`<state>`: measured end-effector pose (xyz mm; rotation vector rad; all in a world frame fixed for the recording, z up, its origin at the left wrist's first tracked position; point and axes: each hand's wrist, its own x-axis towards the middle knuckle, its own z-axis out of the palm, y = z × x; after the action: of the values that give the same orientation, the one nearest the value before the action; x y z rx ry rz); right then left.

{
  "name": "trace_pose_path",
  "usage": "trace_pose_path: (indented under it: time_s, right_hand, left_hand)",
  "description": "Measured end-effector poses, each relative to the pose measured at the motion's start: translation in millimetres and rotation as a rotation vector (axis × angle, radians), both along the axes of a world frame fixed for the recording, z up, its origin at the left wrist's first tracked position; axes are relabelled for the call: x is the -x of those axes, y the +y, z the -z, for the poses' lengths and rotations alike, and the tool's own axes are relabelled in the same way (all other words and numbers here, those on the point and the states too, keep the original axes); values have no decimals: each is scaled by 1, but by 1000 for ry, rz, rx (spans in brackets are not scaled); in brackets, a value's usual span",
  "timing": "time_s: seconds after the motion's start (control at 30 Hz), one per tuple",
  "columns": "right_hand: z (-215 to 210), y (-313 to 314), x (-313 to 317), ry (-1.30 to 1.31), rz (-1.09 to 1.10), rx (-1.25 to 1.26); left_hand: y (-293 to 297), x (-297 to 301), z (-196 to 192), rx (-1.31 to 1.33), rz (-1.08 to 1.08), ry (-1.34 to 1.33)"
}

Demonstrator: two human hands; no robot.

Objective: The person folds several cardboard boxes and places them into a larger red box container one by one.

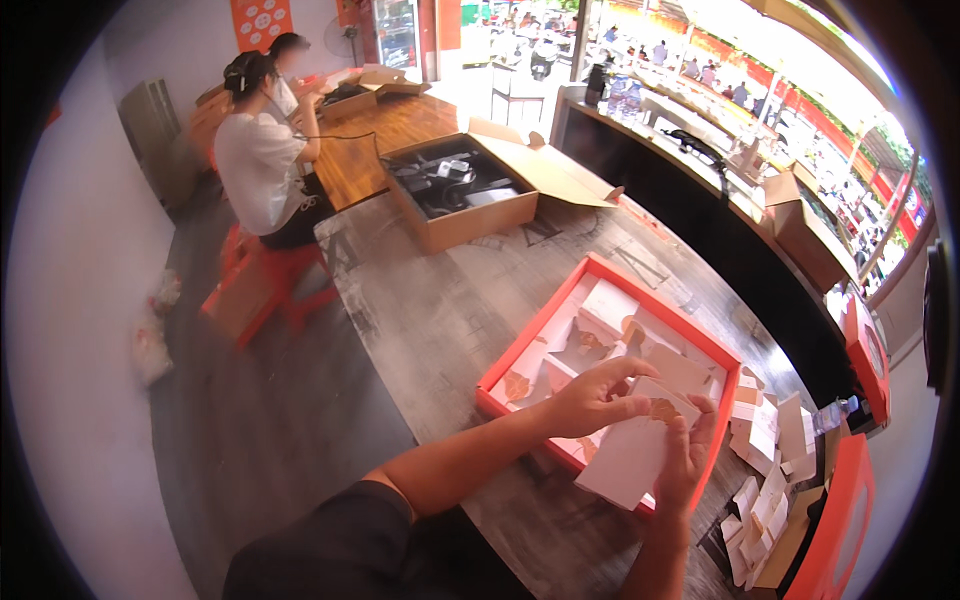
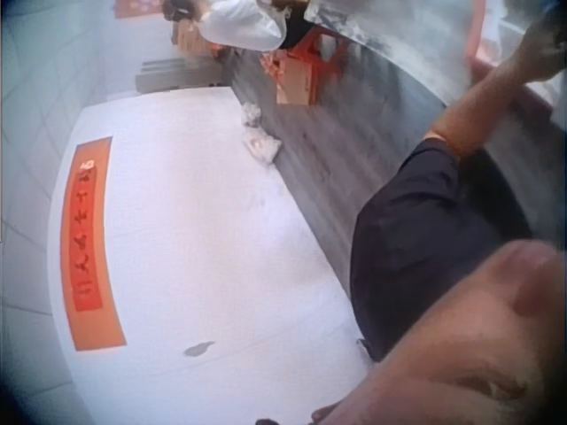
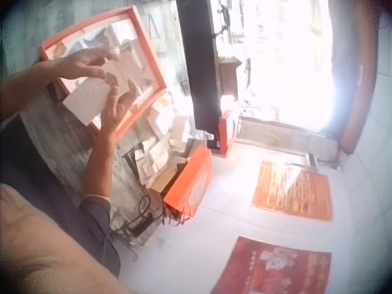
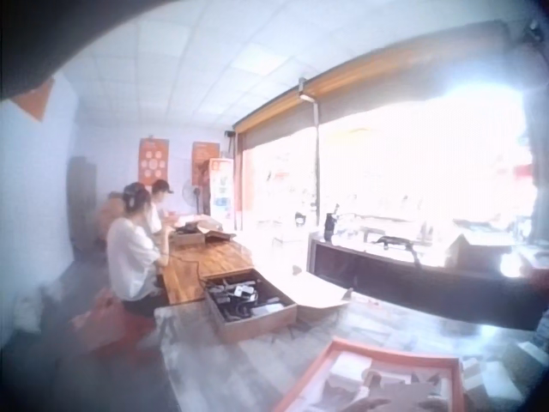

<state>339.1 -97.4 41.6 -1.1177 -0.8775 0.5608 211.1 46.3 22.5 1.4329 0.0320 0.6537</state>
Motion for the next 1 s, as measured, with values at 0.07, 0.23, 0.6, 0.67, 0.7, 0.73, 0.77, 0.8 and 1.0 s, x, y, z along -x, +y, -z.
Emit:
trace_pose_path:
  time_s: [0.07,0.23,0.6,0.67,0.7,0.73,0.77,0.8,1.0]
  right_hand:
    - [11,-5,-12,21,-32,64]
    - [24,-6,-15,-50,-20,17]
    - [33,4,-8,-76,109,-94]
    - [32,6,-4,-93,138,-119]
    - [30,6,-2,-97,121,-116]
    - [25,6,0,-101,105,-113]
    - [23,7,0,-105,90,-110]
    - [23,7,0,-110,85,-109]
    - [26,8,-1,-193,60,-83]
  left_hand:
    - [-1,-2,1,-84,-61,16]
    - [-7,-2,-3,-202,-201,-28]
    - [-13,-9,4,-56,-289,-53]
    - [-11,-5,4,-116,-320,11]
    - [-10,-4,4,-143,-338,44]
    - [-11,-5,4,-119,-337,0]
    - [-12,-6,3,-95,-337,-45]
    - [-14,-7,4,-66,-335,-88]
    - [-6,-11,13,78,-136,-48]
